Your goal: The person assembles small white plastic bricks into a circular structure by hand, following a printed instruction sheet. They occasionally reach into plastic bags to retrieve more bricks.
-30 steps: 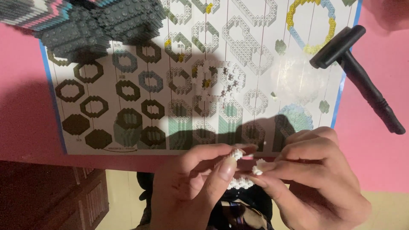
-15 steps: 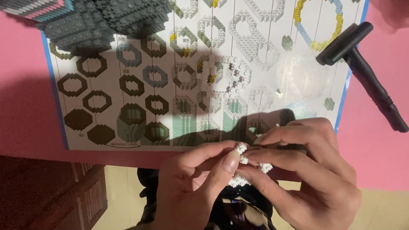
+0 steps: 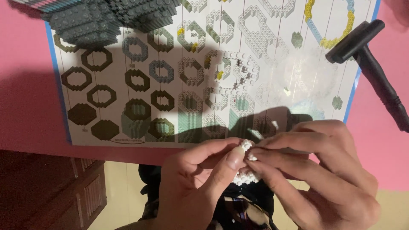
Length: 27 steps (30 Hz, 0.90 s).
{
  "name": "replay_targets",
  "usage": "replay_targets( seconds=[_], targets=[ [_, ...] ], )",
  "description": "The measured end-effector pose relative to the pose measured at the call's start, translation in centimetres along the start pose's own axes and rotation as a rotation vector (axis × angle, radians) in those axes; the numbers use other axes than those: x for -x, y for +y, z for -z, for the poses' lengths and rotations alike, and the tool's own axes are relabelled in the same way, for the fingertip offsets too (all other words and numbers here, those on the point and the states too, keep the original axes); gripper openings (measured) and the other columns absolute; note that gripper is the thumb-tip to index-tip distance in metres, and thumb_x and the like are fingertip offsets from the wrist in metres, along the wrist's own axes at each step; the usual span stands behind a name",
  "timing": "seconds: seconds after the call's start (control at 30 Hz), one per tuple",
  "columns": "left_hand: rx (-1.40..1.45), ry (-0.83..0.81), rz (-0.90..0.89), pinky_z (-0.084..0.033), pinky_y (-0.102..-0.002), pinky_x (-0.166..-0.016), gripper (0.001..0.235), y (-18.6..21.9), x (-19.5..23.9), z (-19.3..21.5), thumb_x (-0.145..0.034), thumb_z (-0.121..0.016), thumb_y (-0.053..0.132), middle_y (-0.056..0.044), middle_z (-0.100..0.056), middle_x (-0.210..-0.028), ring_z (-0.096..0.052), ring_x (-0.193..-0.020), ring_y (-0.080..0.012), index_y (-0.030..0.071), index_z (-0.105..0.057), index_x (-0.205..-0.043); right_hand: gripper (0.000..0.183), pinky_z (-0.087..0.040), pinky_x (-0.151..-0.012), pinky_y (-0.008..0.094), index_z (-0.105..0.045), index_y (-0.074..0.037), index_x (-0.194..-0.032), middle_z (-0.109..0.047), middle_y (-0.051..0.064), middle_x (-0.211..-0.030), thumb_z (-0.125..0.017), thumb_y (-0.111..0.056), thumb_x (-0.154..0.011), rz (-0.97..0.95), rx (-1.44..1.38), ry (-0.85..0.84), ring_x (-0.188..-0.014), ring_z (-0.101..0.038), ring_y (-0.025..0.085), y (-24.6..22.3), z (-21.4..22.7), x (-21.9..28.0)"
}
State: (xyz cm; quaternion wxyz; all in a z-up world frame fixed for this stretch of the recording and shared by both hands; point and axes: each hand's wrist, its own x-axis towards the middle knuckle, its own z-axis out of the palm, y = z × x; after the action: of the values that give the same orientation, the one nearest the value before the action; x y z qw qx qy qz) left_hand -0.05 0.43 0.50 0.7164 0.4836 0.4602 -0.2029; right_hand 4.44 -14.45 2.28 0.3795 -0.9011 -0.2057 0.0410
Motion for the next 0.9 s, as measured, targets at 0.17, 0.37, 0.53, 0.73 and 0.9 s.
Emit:
replay_targets(
  seconds=[0.17,0.37,0.53,0.73,0.9],
  targets=[
    [0.043,0.014,-0.042,-0.082,-0.038,-0.082,0.049,-0.1,0.3,-0.1,-0.077,-0.082,0.031,-0.02,-0.099,-0.093,-0.097,-0.085,-0.0269,-0.002,-0.092,-0.111,0.012,-0.051,-0.086,0.034,-0.079,-0.002,-0.092,-0.073,0.015,-0.093,-0.08,-0.007,-0.082,-0.027,-0.074,0.086,-0.094,-0.064,0.027,1.1,-1.0,1.0],
    [0.023,0.009,-0.107,-0.083,-0.035,-0.083,0.048,-0.8,0.5,0.0,-0.078,-0.082,0.035,-0.016,-0.099,-0.096,-0.097,-0.088,-0.0214,0.002,-0.092,-0.112,0.012,-0.049,-0.073,0.029,-0.077,-0.001,-0.092,-0.071,0.017,-0.094,-0.079,-0.007,-0.082,-0.054,-0.125,0.119,-0.091,-0.063,0.027,1.6,-1.8,1.4],
    [0.164,0.078,-0.082,-0.084,-0.038,-0.08,0.043,-0.4,1.0,-0.6,-0.075,-0.086,0.026,-0.018,-0.1,-0.092,-0.097,-0.082,-0.0252,-0.002,-0.095,-0.107,0.013,-0.049,-0.076,0.03,-0.075,0.0,-0.093,-0.07,0.019,-0.094,-0.08,-0.005,-0.082,-0.077,-0.16,0.163,-0.09,-0.064,0.028,1.7,-2.2,1.8],
    [0.242,0.059,-0.191,-0.085,-0.044,-0.077,0.039,-0.9,1.2,-1.0,-0.077,-0.086,0.025,-0.023,-0.096,-0.088,-0.096,-0.078,-0.0321,-0.003,-0.092,-0.105,0.014,-0.05,-0.073,0.028,-0.075,-0.001,-0.093,-0.069,0.018,-0.093,-0.082,-0.003,-0.082,-0.046,-0.141,0.14,-0.089,-0.065,0.027,2.0,-2.1,1.7],
    [0.214,0.087,-0.253,-0.084,-0.038,-0.075,0.031,-0.8,1.5,-1.2,-0.078,-0.086,0.02,-0.021,-0.095,-0.085,-0.095,-0.077,-0.0286,-0.003,-0.092,-0.099,0.013,-0.049,-0.076,0.029,-0.077,-0.002,-0.092,-0.068,0.016,-0.092,-0.084,-0.003,-0.081,-0.071,-0.115,0.122,-0.088,-0.062,0.026,1.4,-1.7,1.6]
  ],
)
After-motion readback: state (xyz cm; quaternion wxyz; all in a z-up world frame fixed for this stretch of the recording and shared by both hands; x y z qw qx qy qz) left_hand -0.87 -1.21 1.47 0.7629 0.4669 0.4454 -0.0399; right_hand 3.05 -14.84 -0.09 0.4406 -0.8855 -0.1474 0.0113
